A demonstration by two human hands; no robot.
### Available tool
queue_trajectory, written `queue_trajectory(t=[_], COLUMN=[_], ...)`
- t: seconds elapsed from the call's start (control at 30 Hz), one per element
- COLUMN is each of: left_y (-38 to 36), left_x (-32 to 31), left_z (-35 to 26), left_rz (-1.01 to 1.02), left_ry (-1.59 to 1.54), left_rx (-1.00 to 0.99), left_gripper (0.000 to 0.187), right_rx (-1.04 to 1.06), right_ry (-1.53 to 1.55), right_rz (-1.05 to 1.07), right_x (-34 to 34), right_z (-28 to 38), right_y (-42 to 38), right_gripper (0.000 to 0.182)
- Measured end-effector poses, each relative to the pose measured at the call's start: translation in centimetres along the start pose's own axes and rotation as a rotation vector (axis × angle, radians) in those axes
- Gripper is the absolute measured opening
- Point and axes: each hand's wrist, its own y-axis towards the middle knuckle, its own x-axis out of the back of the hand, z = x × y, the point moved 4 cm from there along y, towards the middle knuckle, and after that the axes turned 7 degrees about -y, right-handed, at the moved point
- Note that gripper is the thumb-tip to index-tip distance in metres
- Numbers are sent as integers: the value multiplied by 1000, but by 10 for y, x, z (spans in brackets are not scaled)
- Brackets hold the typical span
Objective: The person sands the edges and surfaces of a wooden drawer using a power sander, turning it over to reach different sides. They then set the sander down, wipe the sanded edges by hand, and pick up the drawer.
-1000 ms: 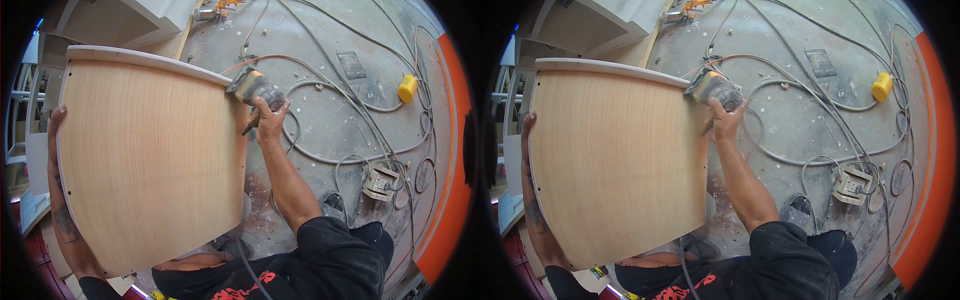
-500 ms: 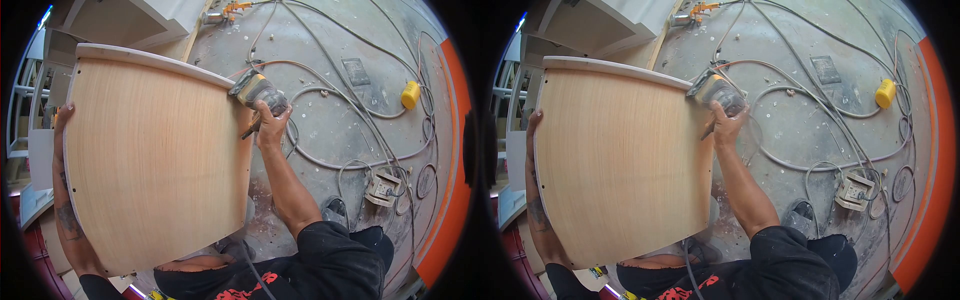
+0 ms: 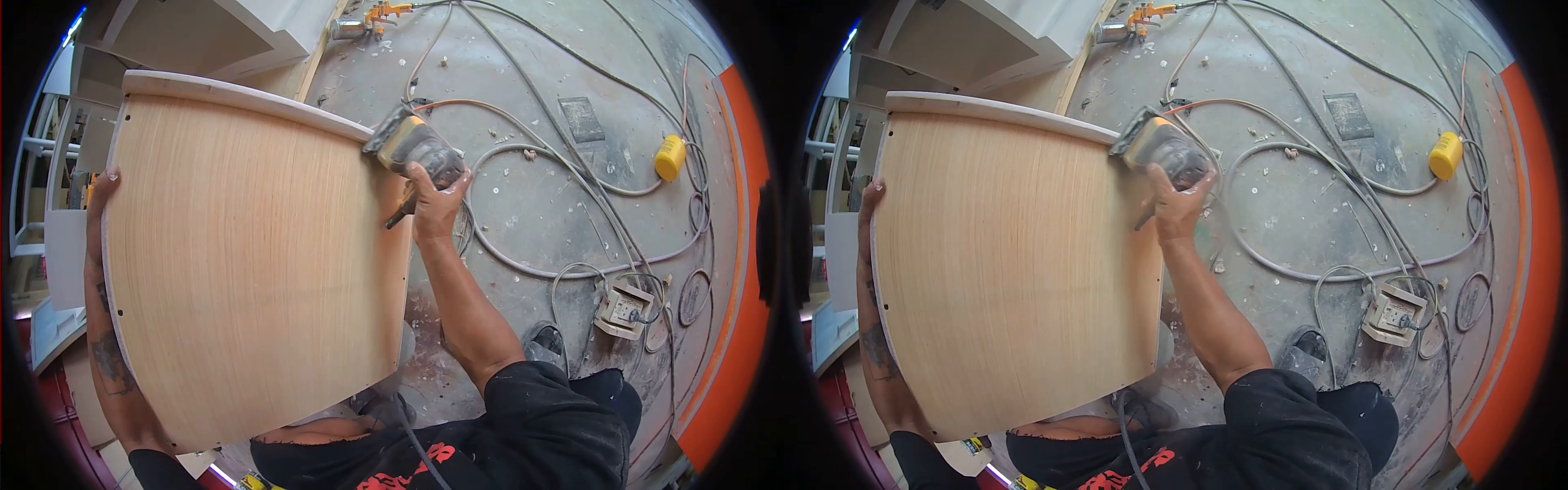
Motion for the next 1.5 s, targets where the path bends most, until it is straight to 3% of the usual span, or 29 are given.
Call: queue_trajectory(t=[0.1, 0.2, 0.43, 0.67, 0.8, 0.83, 0.93, 1.17, 1.4, 1.5], left_y=[0, 6, -2, -2, -4, -3, 5, 5, 3, 6], left_x=[0, 6, 0, -4, -5, -3, 7, 11, 6, 9], left_z=[-1, 2, -2, -3, -7, -6, 2, 1, -4, -2], left_rz=[8, 20, -26, 43, 17, 14, 13, 60, -43, 23], left_ry=[28, -8, 5, -86, -24, -30, -42, -49, -18, -14], left_rx=[-9, -2, 8, 41, 7, 6, 4, 39, -15, -12], left_gripper=[112, 112, 112, 109, 109, 109, 110, 107, 106, 105], right_rx=[297, 360, 79, 173, 182, 100, 156, 159, 160, 114], right_ry=[-188, -205, 23, -196, -152, -1, 33, -125, -22, 0], right_rz=[-38, -64, -19, 115, 30, 47, 48, 158, 79, 83], right_x=[-18, -21, -7, -46, -23, -21, -14, -67, -43, -43], right_z=[3, 2, 6, 26, 7, 16, 4, 44, 17, 22], right_y=[-5, -7, -7, -24, -7, -12, 0, -37, -13, -17], right_gripper=[86, 74, 78, 104, 86, 82, 94, 94, 95, 96])
